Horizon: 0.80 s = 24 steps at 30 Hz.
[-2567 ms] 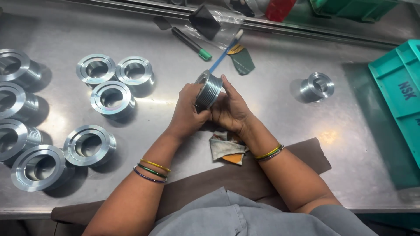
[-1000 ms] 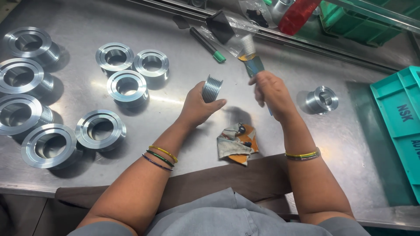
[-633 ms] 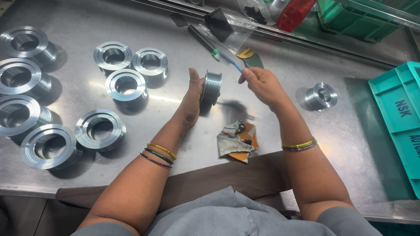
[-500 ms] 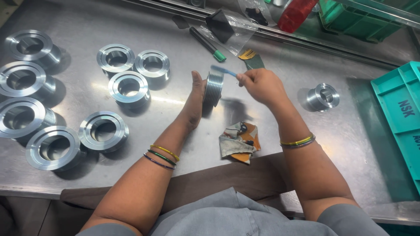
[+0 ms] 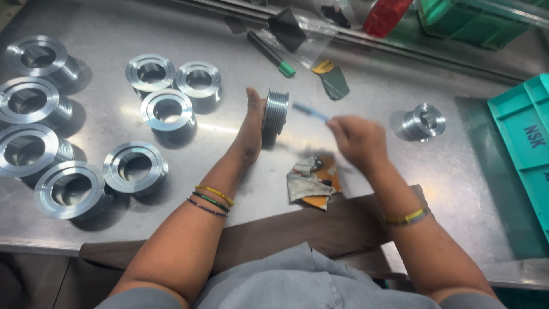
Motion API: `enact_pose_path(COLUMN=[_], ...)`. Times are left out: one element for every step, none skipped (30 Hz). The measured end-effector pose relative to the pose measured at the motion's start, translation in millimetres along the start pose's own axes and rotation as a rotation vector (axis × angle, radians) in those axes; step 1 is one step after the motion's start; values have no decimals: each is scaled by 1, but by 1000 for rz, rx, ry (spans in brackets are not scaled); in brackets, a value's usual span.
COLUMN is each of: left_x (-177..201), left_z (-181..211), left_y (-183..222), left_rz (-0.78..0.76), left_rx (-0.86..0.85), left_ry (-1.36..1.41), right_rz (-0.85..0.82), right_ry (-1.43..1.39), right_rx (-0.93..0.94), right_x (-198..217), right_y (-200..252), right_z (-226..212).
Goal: Inspecting metal pulley components, cleaning them with a brush and cloth, and marking them with a pen at a workstation.
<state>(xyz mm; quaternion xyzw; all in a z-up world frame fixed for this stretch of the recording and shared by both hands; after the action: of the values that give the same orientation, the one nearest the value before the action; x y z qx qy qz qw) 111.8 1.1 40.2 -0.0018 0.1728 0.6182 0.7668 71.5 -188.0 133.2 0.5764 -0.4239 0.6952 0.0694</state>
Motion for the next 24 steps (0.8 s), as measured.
enact_pose_path(left_x=[-2,-3,-3,-3,-4,-4,-4,-7,-11,-16,-19,-23,-28,-30,-30,-31,-30,-29,-31,-31,-32,-33,-32,-29], left_z=[0,-4,0,4,3,4,2,7,17,28,26,29,31,28,22,16,21,18,12,11,14,17,15,20], left_y=[4,6,5,4,4,5,8,14,22,30,30,33,37,34,31,29,28,24,25,28,31,34,34,36], left_rz=[-8,-10,-25,-41,-44,-46,-47,-48,-43,-39,-47,-47,-44,-50,-69,-88,-82,-161,-236,-230,-221,-213,-215,-164], left_rx=[-5,5,-21,-46,-47,-67,-81,-76,-124,-173,-167,-214,-261,-255,-204,-153,-158,-59,49,51,19,-13,-11,-85], left_ry=[4,4,46,88,87,124,161,159,67,-25,-29,-128,-224,-223,-176,-129,-130,118,369,370,338,307,306,155], right_rz=[3,-2,24,49,51,53,52,51,14,-25,-17,40,97,103,142,177,175,177,175,172,173,173,176,188], right_ry=[-7,-10,51,112,114,-105,-329,-331,-793,-1259,-1258,-1497,-1735,-1734,-1591,-1444,-1447,-1248,-1049,-1055,-1154,-1251,-1250,-1455], right_rx=[-98,-105,-51,4,3,-105,-215,-221,-484,-740,-749,-787,-818,-826,-665,-506,-498,-308,-130,-130,-217,-306,-309,-488], right_x=[0,-3,0,3,-1,-12,-27,-33,-65,-97,-103,-114,-123,-115,-94,-73,-73,-58,-45,-48,-56,-64,-64,-77], right_y=[1,-2,-10,-18,-29,-38,-42,-43,-32,-20,-13,-7,-2,-2,-11,-20,-23,-32,-36,-36,-33,-30,-32,-27], right_z=[14,13,9,4,-2,3,4,-3,2,-10,-6,-10,-15,-19,-19,-22,-21,-23,-32,-32,-27,-22,-23,-19])
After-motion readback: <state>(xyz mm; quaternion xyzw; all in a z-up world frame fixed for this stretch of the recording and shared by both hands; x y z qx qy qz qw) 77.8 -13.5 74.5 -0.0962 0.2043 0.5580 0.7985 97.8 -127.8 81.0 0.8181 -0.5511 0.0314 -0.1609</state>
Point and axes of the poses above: each hand's wrist, its own y-axis away from the middle knuckle, its own x-axis out of the back of the hand, z = x × y, the point moved 10 cm from there along -y, towards the middle knuckle, and after that the axes turned 14 degrees about x, right-handed, at the moved point
